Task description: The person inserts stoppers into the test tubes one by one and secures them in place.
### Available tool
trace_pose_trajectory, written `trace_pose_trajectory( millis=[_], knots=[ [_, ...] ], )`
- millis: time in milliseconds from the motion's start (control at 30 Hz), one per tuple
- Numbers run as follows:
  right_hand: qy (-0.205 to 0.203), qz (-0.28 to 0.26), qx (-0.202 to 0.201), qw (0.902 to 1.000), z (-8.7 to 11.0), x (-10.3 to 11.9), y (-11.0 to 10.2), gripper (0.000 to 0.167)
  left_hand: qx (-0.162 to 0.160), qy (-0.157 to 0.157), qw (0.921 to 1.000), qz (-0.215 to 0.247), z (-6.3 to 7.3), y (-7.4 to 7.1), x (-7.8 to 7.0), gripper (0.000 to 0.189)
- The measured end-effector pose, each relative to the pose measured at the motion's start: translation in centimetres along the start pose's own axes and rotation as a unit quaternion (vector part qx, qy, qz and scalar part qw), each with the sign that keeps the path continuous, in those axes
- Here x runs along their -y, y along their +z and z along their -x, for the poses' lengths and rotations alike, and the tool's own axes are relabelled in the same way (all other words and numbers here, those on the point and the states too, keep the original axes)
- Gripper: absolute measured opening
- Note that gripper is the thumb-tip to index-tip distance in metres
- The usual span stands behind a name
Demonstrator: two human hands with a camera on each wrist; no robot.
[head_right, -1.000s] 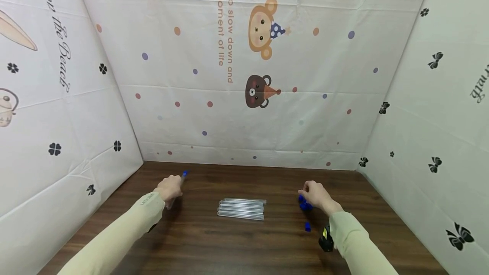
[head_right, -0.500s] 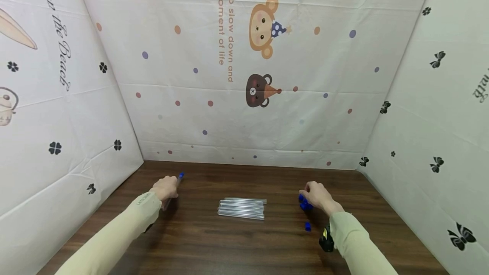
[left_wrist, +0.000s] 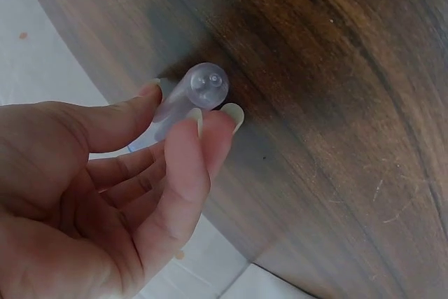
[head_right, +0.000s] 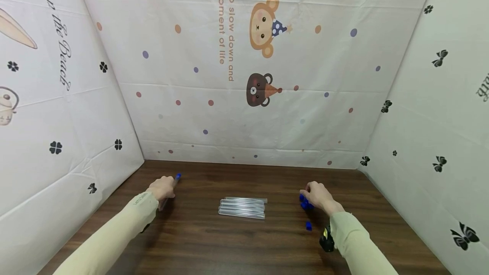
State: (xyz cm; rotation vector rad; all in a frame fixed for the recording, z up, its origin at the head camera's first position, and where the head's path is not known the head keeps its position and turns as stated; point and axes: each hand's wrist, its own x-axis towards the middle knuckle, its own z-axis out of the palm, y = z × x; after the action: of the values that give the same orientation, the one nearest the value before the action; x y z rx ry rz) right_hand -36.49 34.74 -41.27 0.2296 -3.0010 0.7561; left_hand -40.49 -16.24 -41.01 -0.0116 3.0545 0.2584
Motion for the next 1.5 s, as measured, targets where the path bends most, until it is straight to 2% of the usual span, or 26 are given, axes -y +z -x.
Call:
trace_pose_trajectory(
  millis=[300,633,967,1267,1500],
  knots=[
    [0.000,0.004,0.002,1.0000,-0.07,0.04,0.24,0.026,0.006,-0.011,0.9999,-0.002,-0.63,0.37,0.35,0.024],
    [-0.001,0.004,0.003,1.0000,-0.05,0.31,-0.03,0.028,0.007,-0.013,0.9999,0.003,-0.56,0.24,0.42,0.025],
    [-0.001,0.008,0.005,1.0000,0.01,0.04,-0.06,0.028,0.011,-0.010,0.9999,0.006,-0.46,0.19,0.53,0.017],
    [0.004,-0.001,0.009,1.0000,-0.01,-0.05,-0.17,0.028,0.005,-0.011,0.9999,0.006,-0.40,0.32,0.62,0.024],
    [0.006,0.003,0.005,1.0000,-0.04,-0.20,-0.04,0.028,0.004,-0.007,0.9999,0.007,0.09,0.04,0.10,0.023]
  ],
)
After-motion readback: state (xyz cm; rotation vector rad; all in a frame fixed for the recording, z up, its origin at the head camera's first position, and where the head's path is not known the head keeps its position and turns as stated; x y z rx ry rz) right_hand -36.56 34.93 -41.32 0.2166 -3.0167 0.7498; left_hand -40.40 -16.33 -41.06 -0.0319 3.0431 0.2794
